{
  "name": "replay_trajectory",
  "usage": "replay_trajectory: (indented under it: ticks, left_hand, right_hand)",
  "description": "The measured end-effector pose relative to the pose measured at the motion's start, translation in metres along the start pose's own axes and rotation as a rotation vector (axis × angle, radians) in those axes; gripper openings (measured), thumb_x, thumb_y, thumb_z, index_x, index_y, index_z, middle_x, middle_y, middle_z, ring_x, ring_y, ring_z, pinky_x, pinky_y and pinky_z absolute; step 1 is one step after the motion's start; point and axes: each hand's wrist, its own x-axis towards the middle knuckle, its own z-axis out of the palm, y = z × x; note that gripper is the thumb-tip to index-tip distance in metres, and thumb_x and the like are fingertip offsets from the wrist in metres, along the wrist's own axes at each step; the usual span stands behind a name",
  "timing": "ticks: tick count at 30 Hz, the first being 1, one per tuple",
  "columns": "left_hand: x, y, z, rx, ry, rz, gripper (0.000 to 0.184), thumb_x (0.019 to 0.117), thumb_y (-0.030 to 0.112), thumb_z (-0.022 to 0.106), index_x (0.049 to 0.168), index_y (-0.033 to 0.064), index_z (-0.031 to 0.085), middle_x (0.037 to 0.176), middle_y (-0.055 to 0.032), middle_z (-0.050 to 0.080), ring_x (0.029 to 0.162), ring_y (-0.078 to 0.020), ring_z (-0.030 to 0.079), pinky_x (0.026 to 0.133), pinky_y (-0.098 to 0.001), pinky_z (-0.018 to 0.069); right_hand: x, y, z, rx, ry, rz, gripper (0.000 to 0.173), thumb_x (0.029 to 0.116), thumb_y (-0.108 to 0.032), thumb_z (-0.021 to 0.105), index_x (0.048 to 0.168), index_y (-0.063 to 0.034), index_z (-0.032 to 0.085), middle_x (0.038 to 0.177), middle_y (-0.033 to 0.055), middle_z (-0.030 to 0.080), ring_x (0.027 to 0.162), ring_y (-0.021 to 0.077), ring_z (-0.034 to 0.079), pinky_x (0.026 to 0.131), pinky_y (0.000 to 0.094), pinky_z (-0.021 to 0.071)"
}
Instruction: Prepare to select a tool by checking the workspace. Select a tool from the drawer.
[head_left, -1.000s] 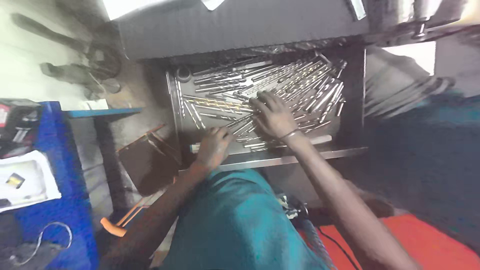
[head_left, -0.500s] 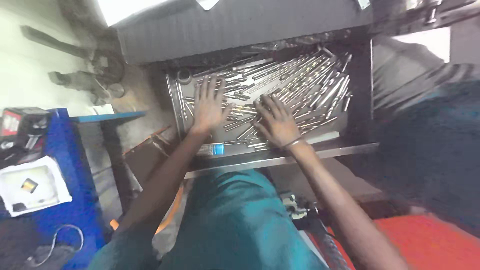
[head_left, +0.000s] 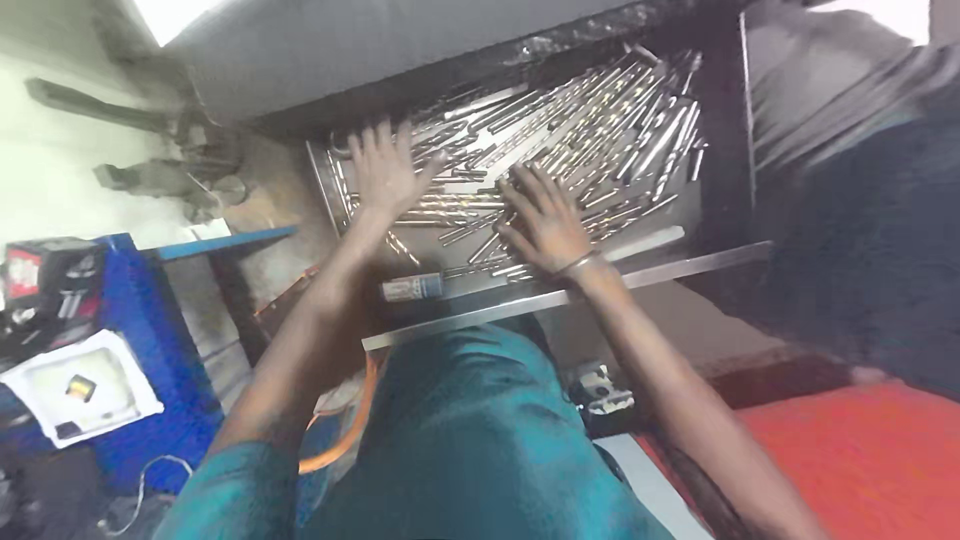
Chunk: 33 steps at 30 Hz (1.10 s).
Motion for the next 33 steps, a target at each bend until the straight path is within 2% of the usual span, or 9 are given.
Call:
replay_trajectory:
  ticks: [4,8,11,16,21,25,27,30,33]
  left_hand:
    - [-0.007,0.003,-0.005,0.027,-0.020,0.007,0.094,0.0891,0.084,0.035,0.150,0.0136,0.050,0.153,-0.0233,0.046,0.139,-0.0483,0.043,0.112,-0.0698,0.0279]
    - [-0.030,0.006,0.001,0.015,-0.010,0.033,0.092,0.0913,0.081,0.037,0.160,0.0196,0.036,0.162,-0.0152,0.037,0.150,-0.0425,0.032,0.121,-0.0657,0.0191]
    - [-0.047,0.017,-0.019,-0.053,-0.140,0.038,0.086,0.0977,0.070,0.042,0.162,0.0142,0.030,0.168,-0.0174,0.025,0.154,-0.0444,0.019,0.122,-0.0671,0.0140]
    - [-0.035,0.002,-0.014,-0.043,0.015,0.051,0.071,0.0960,0.066,0.047,0.150,0.0203,0.051,0.153,-0.0134,0.048,0.140,-0.0372,0.045,0.110,-0.0635,0.0337]
    - [-0.019,-0.009,-0.012,-0.056,0.030,0.034,0.072,0.0995,0.063,0.043,0.150,0.0116,0.050,0.154,-0.0221,0.045,0.142,-0.0413,0.042,0.116,-0.0605,0.0319]
    - [0.003,-0.017,-0.016,-0.063,0.020,-0.049,0.049,0.1088,0.036,0.036,0.132,0.0014,0.062,0.130,-0.0272,0.061,0.122,-0.0454,0.059,0.104,-0.0587,0.0449]
    - [0.009,-0.018,-0.017,-0.017,0.032,-0.091,0.037,0.1059,0.021,0.041,0.123,0.0007,0.067,0.120,-0.0277,0.066,0.113,-0.0460,0.064,0.096,-0.0576,0.0511]
    - [0.010,-0.017,-0.024,-0.001,-0.030,-0.131,0.032,0.1001,0.012,0.049,0.124,0.0032,0.068,0.123,-0.0288,0.064,0.114,-0.0474,0.063,0.094,-0.0599,0.0516]
    - [0.005,-0.025,-0.023,-0.026,0.037,-0.045,0.030,0.0987,0.008,0.052,0.123,0.0079,0.070,0.124,-0.0215,0.067,0.115,-0.0413,0.065,0.097,-0.0560,0.0515]
  right_hand:
    - [-0.001,0.000,0.003,0.008,0.010,0.004,0.066,0.1010,-0.056,0.046,0.157,-0.0217,0.043,0.168,0.0093,0.030,0.156,0.0344,0.024,0.122,0.0656,0.0215]
    - [-0.001,0.001,0.004,0.026,-0.001,0.013,0.066,0.1000,-0.055,0.050,0.156,-0.0218,0.045,0.168,0.0091,0.030,0.156,0.0345,0.023,0.121,0.0659,0.0221]
    - [-0.002,0.003,0.003,0.048,0.019,-0.003,0.064,0.1001,-0.054,0.050,0.154,-0.0202,0.048,0.167,0.0106,0.033,0.156,0.0354,0.024,0.121,0.0661,0.0224]
    - [-0.003,0.006,0.007,0.070,0.036,-0.016,0.064,0.1007,-0.056,0.046,0.155,-0.0223,0.047,0.167,0.0083,0.033,0.156,0.0327,0.023,0.122,0.0649,0.0219]
    - [-0.002,0.005,0.006,0.074,0.020,-0.005,0.064,0.1007,-0.056,0.047,0.155,-0.0227,0.047,0.167,0.0084,0.032,0.157,0.0326,0.022,0.122,0.0649,0.0211]
    - [-0.002,0.005,0.006,0.071,0.022,-0.003,0.063,0.1006,-0.055,0.047,0.154,-0.0214,0.049,0.167,0.0087,0.032,0.156,0.0331,0.023,0.122,0.0647,0.0219]
    - [-0.002,0.005,0.005,0.064,0.017,-0.005,0.063,0.1010,-0.055,0.046,0.155,-0.0219,0.048,0.168,0.0078,0.031,0.156,0.0325,0.023,0.122,0.0644,0.0224]
    - [-0.003,0.006,0.005,0.062,0.028,-0.018,0.063,0.1012,-0.055,0.046,0.155,-0.0217,0.047,0.167,0.0085,0.032,0.156,0.0331,0.024,0.121,0.0643,0.0235]
    - [-0.002,0.005,0.003,0.065,0.018,-0.011,0.063,0.1007,-0.055,0.046,0.154,-0.0212,0.048,0.166,0.0093,0.034,0.155,0.0344,0.025,0.121,0.0649,0.0235]
